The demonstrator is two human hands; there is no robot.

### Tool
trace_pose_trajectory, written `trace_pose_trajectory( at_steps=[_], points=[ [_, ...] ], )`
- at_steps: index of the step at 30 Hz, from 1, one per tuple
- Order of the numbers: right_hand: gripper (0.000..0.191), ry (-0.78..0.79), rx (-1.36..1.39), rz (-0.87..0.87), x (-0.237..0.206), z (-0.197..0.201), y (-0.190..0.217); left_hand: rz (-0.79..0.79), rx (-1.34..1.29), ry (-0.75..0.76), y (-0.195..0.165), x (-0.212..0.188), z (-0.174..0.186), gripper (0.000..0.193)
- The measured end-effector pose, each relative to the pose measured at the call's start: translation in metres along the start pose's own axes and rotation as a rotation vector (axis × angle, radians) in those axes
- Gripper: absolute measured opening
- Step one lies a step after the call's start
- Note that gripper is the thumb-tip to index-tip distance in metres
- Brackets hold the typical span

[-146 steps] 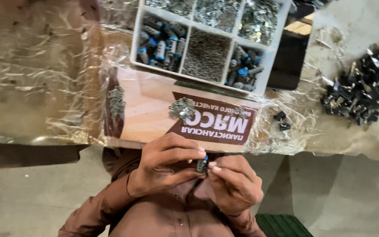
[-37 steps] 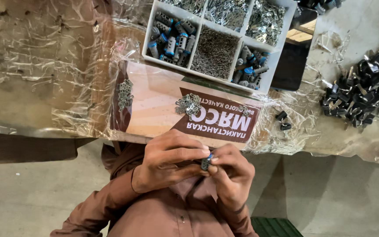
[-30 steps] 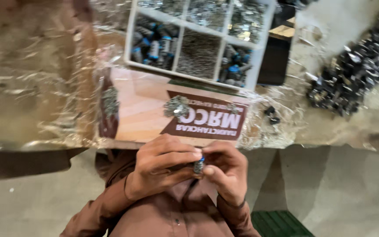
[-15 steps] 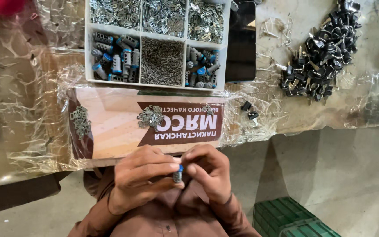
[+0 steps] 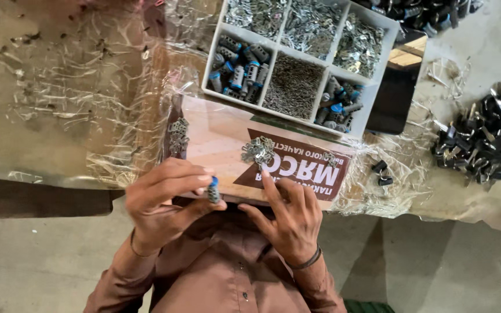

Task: The person assembles keychain fobs at a workbench. They pick small metal and plastic parts from a compartment organizer box and from piles on the table, fit the parts together by hand, and place finished fobs onto a growing pile beside the box.

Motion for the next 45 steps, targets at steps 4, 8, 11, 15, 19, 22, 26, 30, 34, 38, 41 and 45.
trace_pose_trajectory(
  at_steps=[4,8,11,15,19,22,26,30,34,38,41,45],
  points=[
    [0.054,-0.026,0.032,0.116,-0.007,-0.006,-0.003,0.002,-0.010,0.040,-0.001,0.002,-0.009,0.042],
    [0.026,-0.207,0.069,0.258,-0.021,-0.003,-0.014,-0.013,-0.020,0.104,-0.001,0.004,-0.015,0.043],
    [0.021,-0.243,0.100,0.211,-0.027,-0.006,-0.019,-0.004,-0.038,0.141,0.002,0.003,-0.024,0.043],
    [0.017,-0.251,0.156,0.012,-0.018,-0.010,-0.016,-0.036,-0.064,0.156,0.001,0.001,-0.033,0.043],
    [0.015,-0.241,0.147,-0.105,-0.001,-0.011,-0.012,-0.034,-0.058,0.164,-0.002,0.001,-0.035,0.043],
    [0.013,-0.345,0.312,-0.062,0.006,-0.007,-0.018,-0.028,-0.052,0.162,-0.006,0.001,-0.031,0.044],
    [0.011,-0.350,0.698,-0.402,-0.017,0.004,-0.040,-0.015,-0.059,0.153,-0.007,0.002,-0.025,0.044],
    [0.018,-0.364,0.349,-0.166,-0.022,0.027,-0.007,-0.014,-0.034,0.191,-0.003,0.002,-0.031,0.043],
    [0.023,-0.225,0.685,-0.191,-0.012,0.035,0.009,-0.050,-0.081,0.247,-0.006,0.002,-0.036,0.042],
    [0.024,-0.246,0.630,-0.144,0.000,0.036,0.014,-0.054,-0.093,0.238,-0.008,0.000,-0.037,0.042],
    [0.025,-0.228,0.596,-0.107,0.004,0.034,0.015,-0.055,-0.097,0.236,-0.007,-0.001,-0.038,0.043],
    [0.023,-0.263,0.355,-0.033,0.000,0.037,0.020,-0.086,-0.070,0.236,-0.005,-0.002,-0.039,0.042]
  ],
)
Point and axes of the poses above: each hand's wrist, its own x-axis towards the middle knuckle, its own z-axis out of the back of the hand, y = z × x, the point moved 6 cm from there along x, towards the middle knuckle, and after that the axes turned 2 degrees about -x, right-handed, at the moved point
